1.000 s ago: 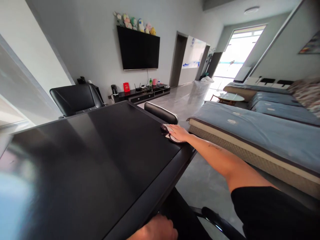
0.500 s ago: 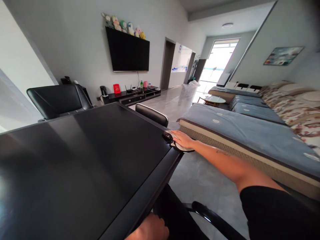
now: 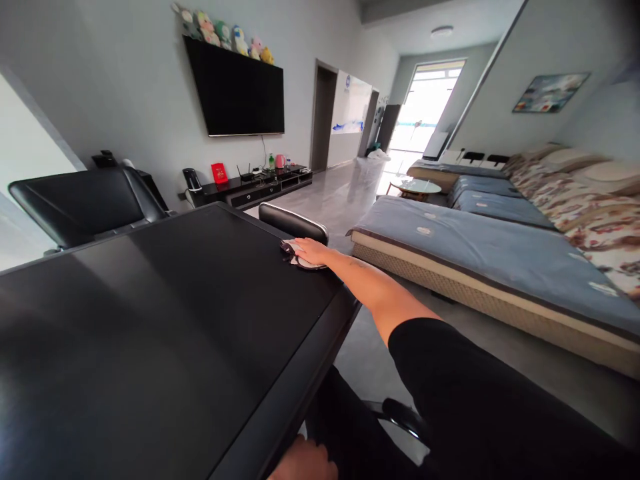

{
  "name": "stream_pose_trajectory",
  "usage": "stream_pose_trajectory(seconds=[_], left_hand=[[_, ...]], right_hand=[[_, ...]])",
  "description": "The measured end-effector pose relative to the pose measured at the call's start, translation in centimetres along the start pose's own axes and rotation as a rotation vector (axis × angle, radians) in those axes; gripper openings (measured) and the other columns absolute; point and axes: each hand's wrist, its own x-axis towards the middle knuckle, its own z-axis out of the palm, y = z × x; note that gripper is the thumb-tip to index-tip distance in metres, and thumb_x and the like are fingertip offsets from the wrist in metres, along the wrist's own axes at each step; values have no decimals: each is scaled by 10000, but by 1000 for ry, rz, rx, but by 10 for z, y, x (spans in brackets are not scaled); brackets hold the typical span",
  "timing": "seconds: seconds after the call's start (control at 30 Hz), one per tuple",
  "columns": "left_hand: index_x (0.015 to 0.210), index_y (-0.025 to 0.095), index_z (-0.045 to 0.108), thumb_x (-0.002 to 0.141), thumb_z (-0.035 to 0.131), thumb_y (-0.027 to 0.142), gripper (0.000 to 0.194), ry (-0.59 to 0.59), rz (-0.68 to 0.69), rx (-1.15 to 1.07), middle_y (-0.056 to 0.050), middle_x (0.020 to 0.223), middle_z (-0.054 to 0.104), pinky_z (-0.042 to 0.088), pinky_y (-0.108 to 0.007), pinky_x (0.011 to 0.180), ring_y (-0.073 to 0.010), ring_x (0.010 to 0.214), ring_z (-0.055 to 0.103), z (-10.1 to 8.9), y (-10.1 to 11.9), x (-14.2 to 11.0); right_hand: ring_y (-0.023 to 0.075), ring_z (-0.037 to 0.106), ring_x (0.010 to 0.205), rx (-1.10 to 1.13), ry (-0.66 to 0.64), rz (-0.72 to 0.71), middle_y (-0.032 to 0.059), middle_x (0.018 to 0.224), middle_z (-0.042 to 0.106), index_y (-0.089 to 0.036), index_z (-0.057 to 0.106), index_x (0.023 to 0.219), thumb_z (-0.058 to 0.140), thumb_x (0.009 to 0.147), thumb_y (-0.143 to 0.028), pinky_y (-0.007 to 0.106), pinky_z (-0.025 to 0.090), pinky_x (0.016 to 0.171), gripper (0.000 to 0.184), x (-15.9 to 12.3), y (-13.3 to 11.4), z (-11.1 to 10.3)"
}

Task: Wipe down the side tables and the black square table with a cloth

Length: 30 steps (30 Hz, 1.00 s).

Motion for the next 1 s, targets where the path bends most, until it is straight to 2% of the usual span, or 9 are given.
stream_pose_trajectory(seconds=[0.1,0.2,0.3,0.4,0.57,0.67,0.73,0.83,1.0], left_hand=[[1361,181,862,1095,544,198,415,-9,-53,65,-241,1324,829,642,-584,1005,-464,1257,803,-3,6,-6],[1368,173,846,1091,566,203,395,1,-30,115,-232,1307,829,655,-584,1020,-457,1235,810,-8,10,-14],[1342,199,841,1046,663,225,346,23,-7,112,-224,1304,828,664,-592,1024,-459,1203,815,-13,11,-21],[1372,191,806,980,728,203,400,1,7,139,-222,1341,813,659,-593,1049,-464,1220,804,-17,12,-28],[1445,134,738,890,845,211,570,-38,27,233,-228,1375,779,635,-569,1099,-462,1245,787,-22,16,-36],[1475,141,732,875,847,183,612,-46,8,234,-239,1395,775,626,-569,1090,-468,1253,782,-25,20,-39],[1479,132,739,858,821,158,628,-72,0,204,-256,1421,766,612,-577,1102,-482,1287,770,-26,22,-39],[1458,114,752,841,771,114,618,-65,-5,198,-270,1415,765,598,-578,1110,-488,1309,760,-23,22,-38],[1433,127,747,783,851,122,658,-65,9,250,-255,1385,772,609,-552,1080,-476,1257,777,-13,16,-33]], right_hand=[[391,422,1744,8,8,12,102,1886,464,-164,526,1787,457,1145,-479,586,334,1464,718,-6,-4,-1],[383,420,1745,10,19,-2,94,1875,487,-191,559,1771,486,1139,-495,575,321,1465,705,-32,-3,-3],[379,430,1738,7,29,-53,79,1869,500,-226,571,1769,492,1137,-500,587,319,1461,694,-73,2,-5],[387,416,1743,13,21,-78,49,1872,497,-276,550,1788,480,1143,-515,634,313,1454,691,-124,8,-7],[398,299,1798,46,42,2,15,1906,437,-328,509,1813,498,1153,-521,668,230,1479,687,-209,9,-3],[410,259,1811,81,95,50,18,1914,420,-357,482,1823,505,1157,-479,731,236,1457,678,-243,7,5],[416,268,1807,98,119,74,34,1910,429,-353,473,1827,509,1155,-464,757,255,1442,682,-250,9,9],[403,310,1796,92,127,101,34,1897,453,-340,488,1821,514,1154,-478,732,275,1449,681,-237,19,7],[322,440,1747,89,91,212,33,1869,500,-287,527,1800,534,1161,-502,515,332,1474,674,-188,43,-11]])
